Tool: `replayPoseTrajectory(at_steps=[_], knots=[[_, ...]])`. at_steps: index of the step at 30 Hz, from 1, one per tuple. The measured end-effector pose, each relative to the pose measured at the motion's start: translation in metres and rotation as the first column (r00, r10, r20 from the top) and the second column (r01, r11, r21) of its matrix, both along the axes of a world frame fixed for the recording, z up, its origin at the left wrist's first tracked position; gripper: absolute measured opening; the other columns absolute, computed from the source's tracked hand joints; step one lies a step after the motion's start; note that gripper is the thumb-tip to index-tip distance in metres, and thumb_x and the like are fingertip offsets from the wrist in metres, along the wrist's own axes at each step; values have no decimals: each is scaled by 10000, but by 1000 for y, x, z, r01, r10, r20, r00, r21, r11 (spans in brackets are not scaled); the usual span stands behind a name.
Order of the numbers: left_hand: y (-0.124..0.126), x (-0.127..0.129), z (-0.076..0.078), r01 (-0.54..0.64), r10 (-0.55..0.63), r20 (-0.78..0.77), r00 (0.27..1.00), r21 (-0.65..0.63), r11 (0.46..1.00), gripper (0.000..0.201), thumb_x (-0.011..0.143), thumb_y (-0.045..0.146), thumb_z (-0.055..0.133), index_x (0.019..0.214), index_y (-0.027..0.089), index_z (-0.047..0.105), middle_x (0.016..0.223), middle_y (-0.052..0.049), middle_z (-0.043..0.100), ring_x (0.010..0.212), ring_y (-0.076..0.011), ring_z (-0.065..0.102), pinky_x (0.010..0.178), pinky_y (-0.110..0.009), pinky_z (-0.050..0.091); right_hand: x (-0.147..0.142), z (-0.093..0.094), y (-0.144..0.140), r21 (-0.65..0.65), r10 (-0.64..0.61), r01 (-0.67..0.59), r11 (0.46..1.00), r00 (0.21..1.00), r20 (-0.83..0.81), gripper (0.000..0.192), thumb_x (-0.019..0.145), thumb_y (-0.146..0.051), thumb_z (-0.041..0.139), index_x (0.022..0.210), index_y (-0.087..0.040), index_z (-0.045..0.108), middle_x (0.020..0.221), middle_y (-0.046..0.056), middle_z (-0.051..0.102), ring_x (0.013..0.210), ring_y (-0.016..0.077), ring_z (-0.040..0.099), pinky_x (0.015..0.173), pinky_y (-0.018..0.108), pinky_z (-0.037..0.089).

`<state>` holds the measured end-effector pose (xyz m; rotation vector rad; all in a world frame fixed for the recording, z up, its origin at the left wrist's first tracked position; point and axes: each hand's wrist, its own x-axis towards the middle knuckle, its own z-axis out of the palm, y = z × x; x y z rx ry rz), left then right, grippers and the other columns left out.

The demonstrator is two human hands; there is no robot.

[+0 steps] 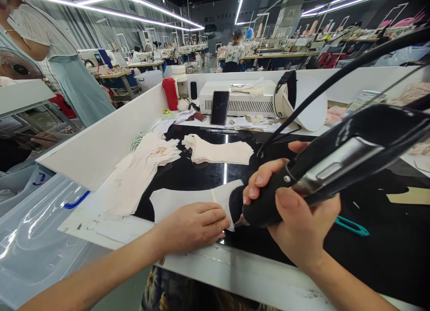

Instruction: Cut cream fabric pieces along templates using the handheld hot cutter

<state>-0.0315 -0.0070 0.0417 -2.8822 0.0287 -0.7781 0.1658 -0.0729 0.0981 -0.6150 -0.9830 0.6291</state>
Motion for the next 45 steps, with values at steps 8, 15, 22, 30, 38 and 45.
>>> replayPoseTrajectory(at_steps=[8,15,22,30,38,45], knots=[[0,2,-2,14,-15,22,1000,31,999,319,1204,184,496,1162,87,797,1141,-104,820,1121,-173,787,1187,-288,615,-2,-2,1,36,31,-31,999,1000,-4,491,932,-387,966,1311,-318,661,884,-35,714,577,144,660,474,278,607],[1,0,-2,5,-7,38,999,36,999,324,1205,183,493,1149,98,802,1131,-90,835,1118,-163,792,1186,-282,623,-4,-3,3,50,12,-12,999,1000,-1,385,945,-360,951,1137,-304,622,882,-42,718,595,140,665,499,273,617],[1,0,-5,7,-8,9,1000,57,998,248,1176,193,576,1152,86,799,1153,-107,829,1139,-172,784,1204,-296,620,-5,-4,3,45,-17,15,999,999,32,394,958,-401,935,1092,-297,579,877,-46,706,565,137,628,475,284,598],[0,-1,-4,15,-15,33,999,2,1000,267,1184,182,542,1199,74,786,1172,-112,832,1149,-174,788,1220,-295,610,-7,0,1,7,-23,23,1000,997,69,422,958,-442,928,1117,-310,560,851,-47,681,575,159,647,460,294,572],[1,-3,-9,5,-5,4,1000,14,1000,204,1163,196,606,1211,90,774,1187,-118,831,1176,-182,795,1228,-311,612,-9,0,0,20,-30,29,999,999,39,466,964,-425,924,1296,-307,620,849,-48,682,546,148,626,450,294,581],[1,-2,-9,8,-8,6,1000,-11,1000,225,1174,194,578,1253,87,759,1229,-121,833,1207,-185,792,1234,-313,603,-11,-1,1,19,-22,21,1000,999,42,495,960,-433,925,1327,-315,614,845,-47,675,543,148,610,456,297,574]])
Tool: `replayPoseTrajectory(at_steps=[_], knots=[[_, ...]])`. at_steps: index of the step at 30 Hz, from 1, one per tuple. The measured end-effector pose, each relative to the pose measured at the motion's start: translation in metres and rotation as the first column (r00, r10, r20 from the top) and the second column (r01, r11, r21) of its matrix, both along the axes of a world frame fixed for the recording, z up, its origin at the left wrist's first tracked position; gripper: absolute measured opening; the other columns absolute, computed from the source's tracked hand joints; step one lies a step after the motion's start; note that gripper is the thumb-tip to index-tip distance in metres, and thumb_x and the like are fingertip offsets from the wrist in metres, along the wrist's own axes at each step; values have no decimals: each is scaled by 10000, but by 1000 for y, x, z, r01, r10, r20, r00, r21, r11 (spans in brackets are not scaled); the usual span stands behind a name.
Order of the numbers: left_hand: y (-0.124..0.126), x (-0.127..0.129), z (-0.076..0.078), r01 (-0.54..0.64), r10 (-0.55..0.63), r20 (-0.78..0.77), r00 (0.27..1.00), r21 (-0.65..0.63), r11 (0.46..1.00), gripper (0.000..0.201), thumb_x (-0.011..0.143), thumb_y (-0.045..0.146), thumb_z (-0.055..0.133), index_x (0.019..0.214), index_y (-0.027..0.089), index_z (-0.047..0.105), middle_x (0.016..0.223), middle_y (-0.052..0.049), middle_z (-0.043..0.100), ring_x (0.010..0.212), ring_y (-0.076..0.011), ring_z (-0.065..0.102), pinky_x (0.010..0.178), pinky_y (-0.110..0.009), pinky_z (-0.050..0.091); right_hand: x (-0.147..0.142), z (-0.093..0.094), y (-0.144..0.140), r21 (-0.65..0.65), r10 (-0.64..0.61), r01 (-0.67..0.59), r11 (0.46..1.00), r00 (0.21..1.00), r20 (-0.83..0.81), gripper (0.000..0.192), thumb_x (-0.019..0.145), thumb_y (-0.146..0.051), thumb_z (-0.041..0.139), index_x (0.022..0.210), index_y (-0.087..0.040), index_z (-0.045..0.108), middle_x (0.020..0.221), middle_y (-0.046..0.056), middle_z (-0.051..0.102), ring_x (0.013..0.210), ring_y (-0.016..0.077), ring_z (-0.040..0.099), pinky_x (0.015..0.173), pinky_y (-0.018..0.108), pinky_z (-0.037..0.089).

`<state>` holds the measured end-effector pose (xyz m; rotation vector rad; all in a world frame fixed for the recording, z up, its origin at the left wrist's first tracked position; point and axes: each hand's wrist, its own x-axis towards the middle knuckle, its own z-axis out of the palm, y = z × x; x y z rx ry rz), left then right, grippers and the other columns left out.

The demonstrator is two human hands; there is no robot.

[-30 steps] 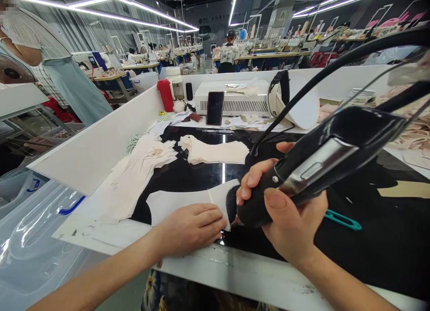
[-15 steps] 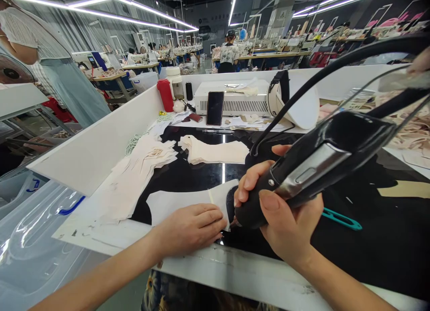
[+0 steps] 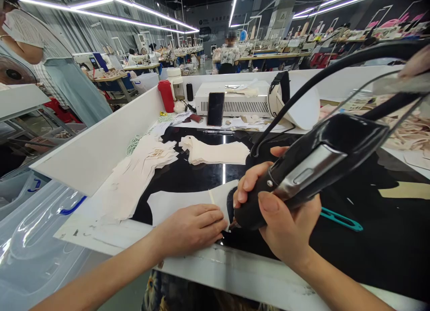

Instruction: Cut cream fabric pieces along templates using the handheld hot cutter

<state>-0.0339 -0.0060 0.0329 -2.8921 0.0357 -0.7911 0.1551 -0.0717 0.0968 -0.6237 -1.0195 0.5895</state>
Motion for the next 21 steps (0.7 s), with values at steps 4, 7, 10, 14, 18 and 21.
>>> replayPoseTrajectory(at_steps=[4,7,10,14,18,21], knots=[[0,-1,0,9,-10,-18,1000,-20,1000,217,1151,186,622,1294,70,737,1242,-133,828,1208,-191,790,1257,-317,582,-1,-1,-1,16,6,-6,1000,1000,-5,420,987,-365,899,1303,-315,628,870,-40,690,581,158,650,472,293,586],[1,-5,0,-3,0,-69,998,-46,999,246,1133,190,660,1352,87,708,1288,-138,814,1265,-192,773,1266,-317,571,-1,-2,-1,17,-9,9,1000,1000,15,346,994,-363,890,1216,-310,630,876,-38,695,576,150,637,464,281,560],[1,-9,0,-44,36,-60,998,-134,990,272,1149,203,629,1398,104,678,1330,-149,798,1297,-198,765,1240,-322,591,0,-3,-2,-4,-17,17,1000,1000,22,386,971,-392,916,1189,-303,611,871,-39,696,571,147,629,462,280,546],[2,-13,1,-62,63,-3,998,-209,976,272,1179,230,573,1410,128,676,1300,-144,811,1250,-214,786,1161,-348,651,1,-3,-5,-3,-6,6,1000,1000,14,387,964,-397,926,1124,-294,589,878,-34,705,595,150,646,490,290,578],[1,-16,4,-46,50,12,999,-207,977,252,1198,240,549,1357,119,702,1269,-128,826,1203,-209,802,1146,-338,658,-1,-2,-8,-3,-1,1,1000,1000,12,388,972,-404,921,1151,-294,594,868,-32,692,615,152,657,499,284,591],[0,-17,5,-29,23,-29,999,-204,979,256,1193,223,552,1368,117,705,1261,-123,831,1228,-192,794,1199,-330,624,-4,-1,-11,-18,3,-3,1000,1000,13,445,978,-438,912,1263,-305,596,847,-34,675,591,153,636,475,281,576]])
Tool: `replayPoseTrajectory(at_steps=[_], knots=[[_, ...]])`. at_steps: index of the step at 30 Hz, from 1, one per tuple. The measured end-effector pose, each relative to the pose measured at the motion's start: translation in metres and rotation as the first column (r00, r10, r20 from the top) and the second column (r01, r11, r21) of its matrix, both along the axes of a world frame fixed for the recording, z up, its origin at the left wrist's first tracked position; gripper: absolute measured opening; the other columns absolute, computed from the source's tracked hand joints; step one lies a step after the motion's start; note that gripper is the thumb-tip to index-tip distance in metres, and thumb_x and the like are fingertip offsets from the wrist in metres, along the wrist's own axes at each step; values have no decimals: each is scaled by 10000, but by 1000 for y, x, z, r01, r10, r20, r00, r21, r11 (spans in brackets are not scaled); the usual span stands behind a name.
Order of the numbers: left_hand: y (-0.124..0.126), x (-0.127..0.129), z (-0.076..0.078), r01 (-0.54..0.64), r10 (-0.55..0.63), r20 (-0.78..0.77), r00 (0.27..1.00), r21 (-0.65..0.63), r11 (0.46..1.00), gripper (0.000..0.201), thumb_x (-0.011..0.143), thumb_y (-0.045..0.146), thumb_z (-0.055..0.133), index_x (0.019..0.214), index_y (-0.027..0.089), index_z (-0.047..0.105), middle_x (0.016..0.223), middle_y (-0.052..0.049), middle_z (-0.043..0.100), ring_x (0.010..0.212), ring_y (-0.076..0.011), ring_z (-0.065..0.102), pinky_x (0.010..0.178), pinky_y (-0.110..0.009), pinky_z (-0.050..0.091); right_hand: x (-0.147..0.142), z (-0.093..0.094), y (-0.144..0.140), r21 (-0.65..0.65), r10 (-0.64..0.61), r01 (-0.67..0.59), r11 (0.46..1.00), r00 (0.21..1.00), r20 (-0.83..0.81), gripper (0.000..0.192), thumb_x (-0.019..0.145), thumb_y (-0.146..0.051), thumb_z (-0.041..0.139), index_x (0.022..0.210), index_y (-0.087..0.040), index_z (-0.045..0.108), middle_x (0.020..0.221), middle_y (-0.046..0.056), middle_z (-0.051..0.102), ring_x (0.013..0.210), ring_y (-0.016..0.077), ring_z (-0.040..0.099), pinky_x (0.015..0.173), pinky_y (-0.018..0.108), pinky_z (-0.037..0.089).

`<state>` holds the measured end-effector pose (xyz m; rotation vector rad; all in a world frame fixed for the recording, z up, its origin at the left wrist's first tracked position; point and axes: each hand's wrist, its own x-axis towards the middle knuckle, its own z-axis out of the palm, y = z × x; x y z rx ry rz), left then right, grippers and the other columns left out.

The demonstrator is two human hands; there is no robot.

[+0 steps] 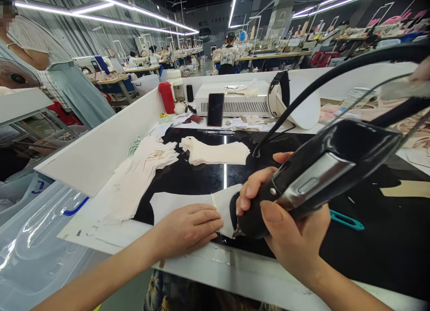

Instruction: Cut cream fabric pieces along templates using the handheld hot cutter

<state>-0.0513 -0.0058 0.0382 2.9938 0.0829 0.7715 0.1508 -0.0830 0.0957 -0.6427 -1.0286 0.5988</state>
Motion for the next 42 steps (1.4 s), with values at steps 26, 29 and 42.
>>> replayPoseTrajectory(at_steps=[26,29,42], knots=[[4,57,15,21,-19,-31,999,62,998,252,1217,278,522,1290,128,711,1077,-66,764,1009,-204,753,1121,-406,632,54,-1,35,23,-172,172,985,985,29,431,939,-375,947,1186,-305,600,867,-64,753,573,148,674,511,301,608],[7,61,11,3,2,-74,997,73,997,249,1206,298,554,1321,138,706,1046,-52,736,981,-210,736,1084,-405,641,53,-2,34,17,-168,168,986,985,32,449,936,-397,952,1181,-311,586,848,-63,750,564,155,670,488,303,602],[8,56,2,-38,43,-107,993,53,998,229,1217,305,541,1288,161,704,1060,-41,738,1002,-194,734,1085,-389,622,54,-4,34,15,-176,176,984,983,46,423,949,-438,943,1138,-312,586,855,-57,754,571,149,690,495,293,615]])
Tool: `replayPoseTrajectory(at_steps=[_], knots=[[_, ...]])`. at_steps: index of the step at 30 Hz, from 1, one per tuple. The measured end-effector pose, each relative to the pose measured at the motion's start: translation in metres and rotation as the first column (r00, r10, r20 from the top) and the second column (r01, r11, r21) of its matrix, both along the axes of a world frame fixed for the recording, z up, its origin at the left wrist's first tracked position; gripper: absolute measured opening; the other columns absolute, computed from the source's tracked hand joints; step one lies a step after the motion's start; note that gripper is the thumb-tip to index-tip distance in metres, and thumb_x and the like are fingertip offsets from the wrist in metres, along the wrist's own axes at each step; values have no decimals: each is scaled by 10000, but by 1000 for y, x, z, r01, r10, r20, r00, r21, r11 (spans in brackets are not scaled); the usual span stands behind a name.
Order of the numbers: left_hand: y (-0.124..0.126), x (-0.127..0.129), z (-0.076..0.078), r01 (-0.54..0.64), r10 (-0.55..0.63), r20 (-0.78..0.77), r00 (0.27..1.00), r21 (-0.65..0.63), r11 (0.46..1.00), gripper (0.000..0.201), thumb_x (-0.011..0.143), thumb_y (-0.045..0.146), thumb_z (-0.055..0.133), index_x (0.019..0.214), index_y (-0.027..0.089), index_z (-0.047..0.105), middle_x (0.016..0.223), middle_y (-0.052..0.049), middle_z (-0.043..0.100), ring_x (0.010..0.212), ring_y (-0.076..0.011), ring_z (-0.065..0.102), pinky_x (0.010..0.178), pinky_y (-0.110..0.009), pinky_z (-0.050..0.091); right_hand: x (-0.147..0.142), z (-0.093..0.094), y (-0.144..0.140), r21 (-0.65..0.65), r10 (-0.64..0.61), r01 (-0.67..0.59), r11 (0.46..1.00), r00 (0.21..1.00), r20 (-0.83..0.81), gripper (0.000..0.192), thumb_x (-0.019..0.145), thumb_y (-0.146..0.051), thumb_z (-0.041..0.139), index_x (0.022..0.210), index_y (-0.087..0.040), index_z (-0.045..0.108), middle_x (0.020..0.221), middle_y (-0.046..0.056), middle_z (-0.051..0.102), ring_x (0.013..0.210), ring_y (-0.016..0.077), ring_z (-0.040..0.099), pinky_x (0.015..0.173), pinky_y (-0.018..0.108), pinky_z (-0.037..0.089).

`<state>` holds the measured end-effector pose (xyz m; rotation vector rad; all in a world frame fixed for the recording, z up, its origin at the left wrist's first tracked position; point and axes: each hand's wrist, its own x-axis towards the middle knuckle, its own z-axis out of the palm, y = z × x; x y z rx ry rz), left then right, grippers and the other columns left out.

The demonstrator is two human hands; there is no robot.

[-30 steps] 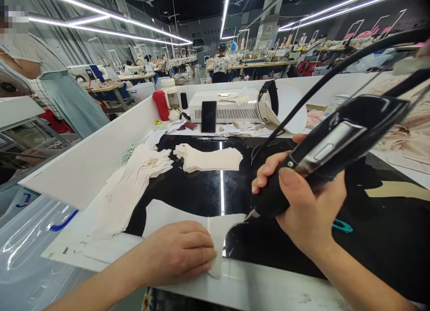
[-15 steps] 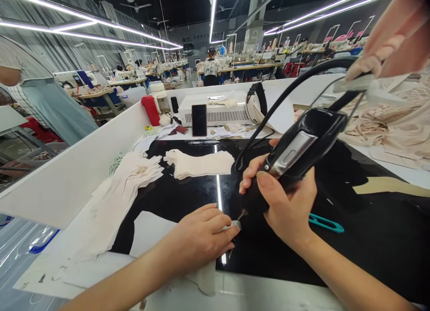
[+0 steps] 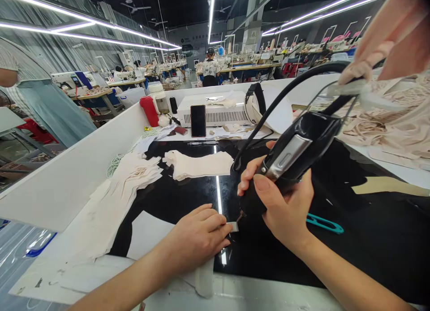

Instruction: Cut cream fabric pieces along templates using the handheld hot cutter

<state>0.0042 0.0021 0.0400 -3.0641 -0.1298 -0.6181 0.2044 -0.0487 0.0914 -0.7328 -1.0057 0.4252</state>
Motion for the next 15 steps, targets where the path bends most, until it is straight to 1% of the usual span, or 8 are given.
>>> replayPoseTrajectory(at_steps=[6,12,15], knots=[[0,-1,-2,0,1,11,1000,-11,1000,230,1217,295,535,1293,158,704,1071,-40,743,1005,-197,733,1083,-392,621,-1,2,-1,-4,-6,6,1000,1000,1,456,928,-460,959,1124,-306,577,844,-57,750,564,148,685,508,300,628],[0,-2,-2,3,-2,22,1000,-32,999,287,1234,299,470,1275,147,710,1080,-47,745,993,-207,729,1069,-399,626,-2,4,-1,4,-8,8,1000,1000,-21,469,931,-463,959,1184,-306,596,840,-64,748,565,145,689,507,294,622],[1,-2,-2,4,-4,23,1000,-28,1000,288,1231,296,473,1270,140,712,1084,-52,745,998,-213,726,1065,-404,630,-2,4,-1,2,5,-5,1000,1000,-30,474,927,-454,964,1187,-305,596,845,-66,753,567,144,692,505,291,623]])
